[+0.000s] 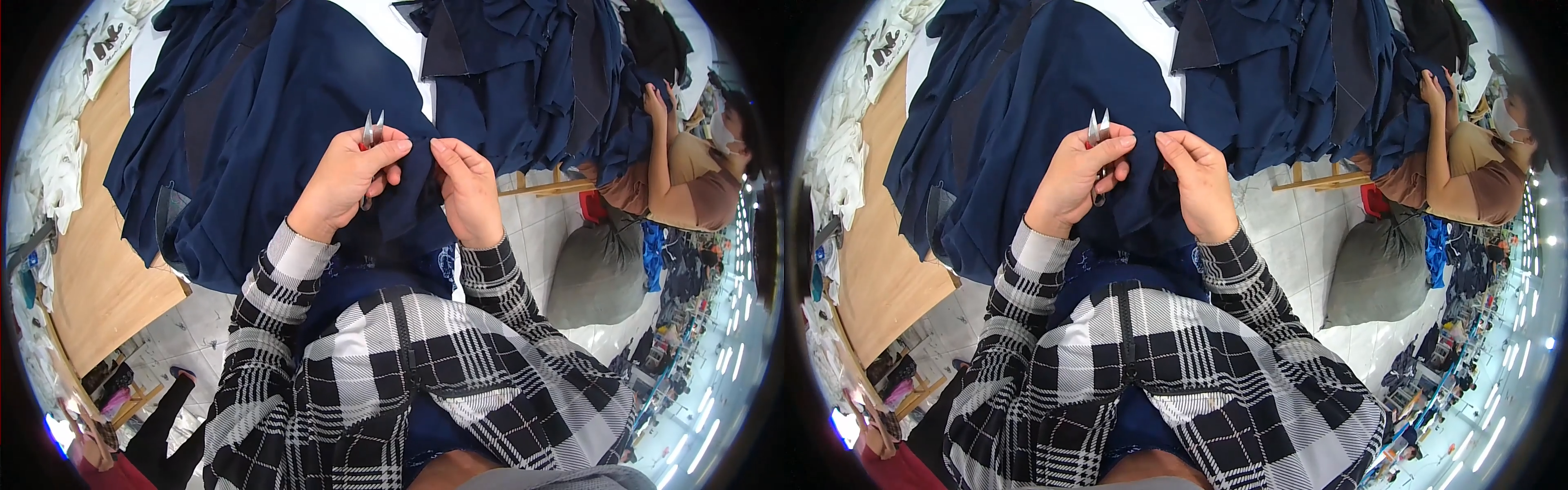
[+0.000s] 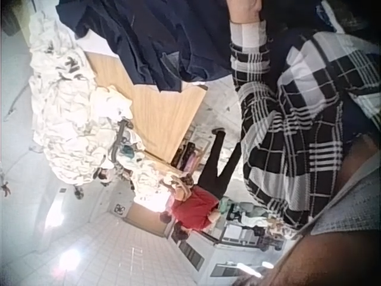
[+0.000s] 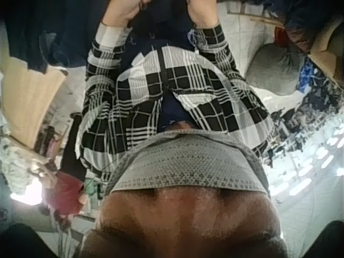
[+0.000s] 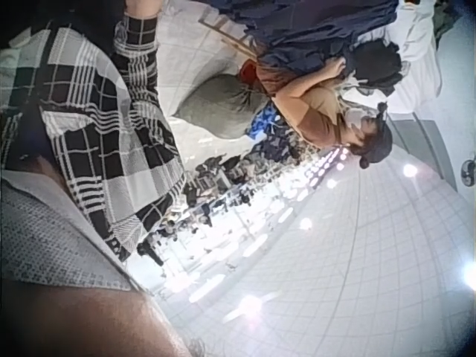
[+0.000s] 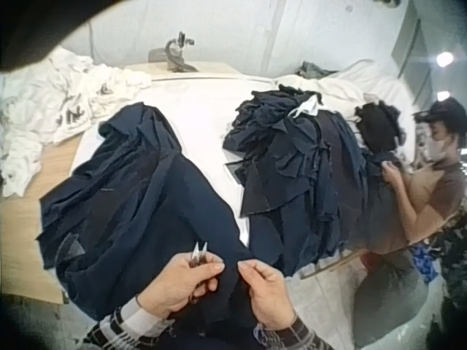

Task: Trimming loose threads from dark blue fabric pieces using a pair of thread snips.

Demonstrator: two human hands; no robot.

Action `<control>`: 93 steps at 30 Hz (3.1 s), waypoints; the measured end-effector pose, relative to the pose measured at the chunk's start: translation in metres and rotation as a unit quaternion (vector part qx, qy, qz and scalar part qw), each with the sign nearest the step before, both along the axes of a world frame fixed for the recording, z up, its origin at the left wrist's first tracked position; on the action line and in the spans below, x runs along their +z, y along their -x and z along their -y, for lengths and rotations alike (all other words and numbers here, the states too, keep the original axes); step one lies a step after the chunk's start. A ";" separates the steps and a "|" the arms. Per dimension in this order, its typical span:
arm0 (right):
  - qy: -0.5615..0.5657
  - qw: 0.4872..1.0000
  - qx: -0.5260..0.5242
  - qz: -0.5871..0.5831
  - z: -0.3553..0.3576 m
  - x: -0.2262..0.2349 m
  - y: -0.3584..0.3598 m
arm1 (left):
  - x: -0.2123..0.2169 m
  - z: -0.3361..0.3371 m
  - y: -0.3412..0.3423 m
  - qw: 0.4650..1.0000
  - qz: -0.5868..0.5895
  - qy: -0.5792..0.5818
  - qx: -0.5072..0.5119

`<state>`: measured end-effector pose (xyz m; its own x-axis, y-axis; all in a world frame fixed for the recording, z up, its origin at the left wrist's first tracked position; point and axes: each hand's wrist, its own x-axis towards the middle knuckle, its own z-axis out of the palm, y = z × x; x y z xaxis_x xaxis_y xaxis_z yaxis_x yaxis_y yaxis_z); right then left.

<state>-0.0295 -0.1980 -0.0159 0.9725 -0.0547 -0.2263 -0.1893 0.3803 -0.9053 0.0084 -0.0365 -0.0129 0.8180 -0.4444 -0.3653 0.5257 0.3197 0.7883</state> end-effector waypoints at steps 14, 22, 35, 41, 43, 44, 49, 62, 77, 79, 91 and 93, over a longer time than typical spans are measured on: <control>-0.032 0.997 0.076 0.002 0.011 -0.009 -0.004 | 0.007 -0.006 0.000 0.998 0.024 -0.053 -0.022; 0.021 0.995 0.079 0.057 0.011 -0.010 -0.003 | 0.012 -0.008 0.002 0.988 0.111 -0.104 -0.001; 0.200 0.966 0.067 0.152 0.009 -0.004 -0.003 | 0.008 -0.009 0.002 0.996 0.062 -0.068 -0.008; 0.243 0.946 0.096 0.193 0.012 -0.003 -0.002 | 0.006 -0.012 0.000 1.000 0.001 -0.018 -0.003; 0.293 0.928 0.017 0.230 0.012 -0.004 -0.004 | 0.006 -0.013 0.000 1.000 -0.009 -0.020 0.004; 0.400 0.874 -0.009 0.276 0.013 -0.002 -0.009 | 0.006 -0.014 0.001 1.000 -0.004 -0.019 -0.008; 0.229 0.961 0.124 0.095 0.014 0.008 -0.010 | 0.006 -0.016 0.000 0.997 0.024 -0.060 -0.036; 0.112 0.986 0.121 0.001 0.014 0.012 -0.011 | 0.012 -0.014 0.004 0.988 0.112 -0.102 0.004; 0.113 0.990 0.080 -0.017 0.015 0.009 -0.011 | 0.001 -0.003 0.012 0.957 0.221 -0.165 0.087; 0.110 0.991 0.070 -0.023 0.015 0.008 -0.012 | 0.000 -0.005 0.014 0.959 0.217 -0.180 0.040; 0.123 0.989 0.086 -0.012 0.013 0.016 -0.011 | 0.001 0.000 0.010 0.941 0.267 -0.205 0.040; 0.137 0.983 0.122 -0.004 0.016 0.019 -0.012 | 0.005 0.001 0.007 0.921 0.308 -0.236 0.038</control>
<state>-0.0178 -0.2140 0.0026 0.9628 0.1197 -0.2424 -0.2512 0.0640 -0.9658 0.0018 -0.0372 -0.0082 0.9569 -0.2875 0.0413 -0.0777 -0.1167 0.9901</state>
